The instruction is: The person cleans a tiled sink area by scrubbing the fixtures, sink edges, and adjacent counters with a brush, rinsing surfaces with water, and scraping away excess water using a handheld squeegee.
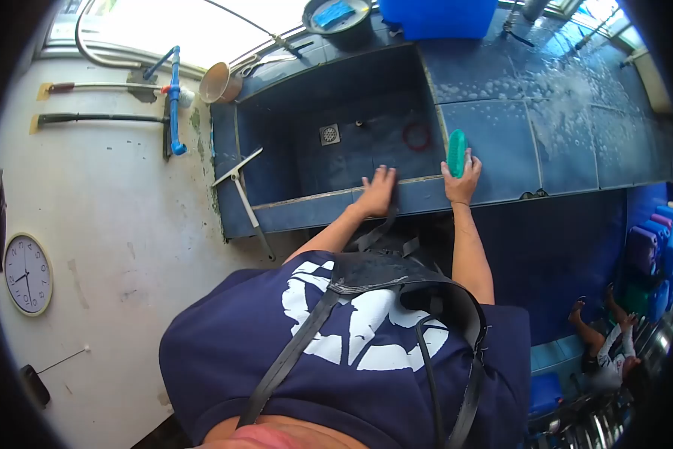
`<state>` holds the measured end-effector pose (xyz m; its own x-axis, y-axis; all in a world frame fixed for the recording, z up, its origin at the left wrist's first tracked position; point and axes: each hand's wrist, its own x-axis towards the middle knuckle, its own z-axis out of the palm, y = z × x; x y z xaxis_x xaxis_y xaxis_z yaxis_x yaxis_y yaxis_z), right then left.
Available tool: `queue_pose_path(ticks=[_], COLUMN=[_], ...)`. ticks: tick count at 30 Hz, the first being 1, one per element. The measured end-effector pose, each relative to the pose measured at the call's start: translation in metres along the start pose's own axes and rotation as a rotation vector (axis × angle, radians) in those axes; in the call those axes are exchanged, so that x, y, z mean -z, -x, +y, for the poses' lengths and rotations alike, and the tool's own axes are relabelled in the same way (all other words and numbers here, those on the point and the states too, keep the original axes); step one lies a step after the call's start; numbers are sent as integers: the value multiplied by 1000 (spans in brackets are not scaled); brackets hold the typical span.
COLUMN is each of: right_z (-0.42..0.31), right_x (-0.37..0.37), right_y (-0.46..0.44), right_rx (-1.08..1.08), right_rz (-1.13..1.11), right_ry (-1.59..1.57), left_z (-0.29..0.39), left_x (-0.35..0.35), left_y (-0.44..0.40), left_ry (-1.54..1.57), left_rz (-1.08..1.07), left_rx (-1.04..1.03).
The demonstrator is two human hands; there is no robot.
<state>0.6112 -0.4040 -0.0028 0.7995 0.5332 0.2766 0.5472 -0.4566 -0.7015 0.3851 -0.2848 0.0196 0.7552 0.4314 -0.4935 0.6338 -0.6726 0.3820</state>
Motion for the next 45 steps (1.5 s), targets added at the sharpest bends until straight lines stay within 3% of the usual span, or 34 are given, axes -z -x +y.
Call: queue_pose_path(ticks=[1,2,3,5,8,11,14,20,25,30,31,33,34,36,38,41,44,45], right_z=[3,8,15,22,25,24,21,12,55,65,64,64,70,88,123,202,278,279], right_x=[5,12,20,26,35,39,55,99,107,114,117,126,132,147,169,211,232,227], right_y=[-3,-5,-6,-8,-13,-15,-18,-16,-20,-28,-29,-32,-40,-58,-85,-151,-228,-234], right_rx=[-9,5,18,80,89,79,101,92,357,-56,-59,170,176,475,482,289,-147,-154], right_rz=[21,-57,-135,-158,-234,-288,-394,-571,-410,-309,-309,-277,-285,-414,-411,-201,29,6], right_ry=[4,-79,-156,-153,-159,-168,-105,107,165,323,327,341,344,356,340,452,622,625], left_z=[22,41,49,63,78,59,66,62,62,62,63,64,64,59,65,84,89,90], left_x=[7,14,5,-27,-7,-40,-30,-33,-33,-27,-25,-25,-26,-27,-24,-10,-9,-10], left_y=[-8,-13,-24,-45,-35,-51,-47,-42,-41,-38,-39,-39,-42,-43,-37,-35,-37,-38], left_ry=[-143,10,2,-201,-171,-172,-208,-166,-147,-157,-154,-120,-111,-124,-114,-92,-104,-120], left_rz=[-53,-195,-205,-52,29,164,91,153,192,128,125,115,115,83,84,101,81,73], left_rx=[-107,-148,-172,-117,-127,-123,-99,-168,-200,-214,-217,-196,-191,-186,-165,-136,-99,-81])
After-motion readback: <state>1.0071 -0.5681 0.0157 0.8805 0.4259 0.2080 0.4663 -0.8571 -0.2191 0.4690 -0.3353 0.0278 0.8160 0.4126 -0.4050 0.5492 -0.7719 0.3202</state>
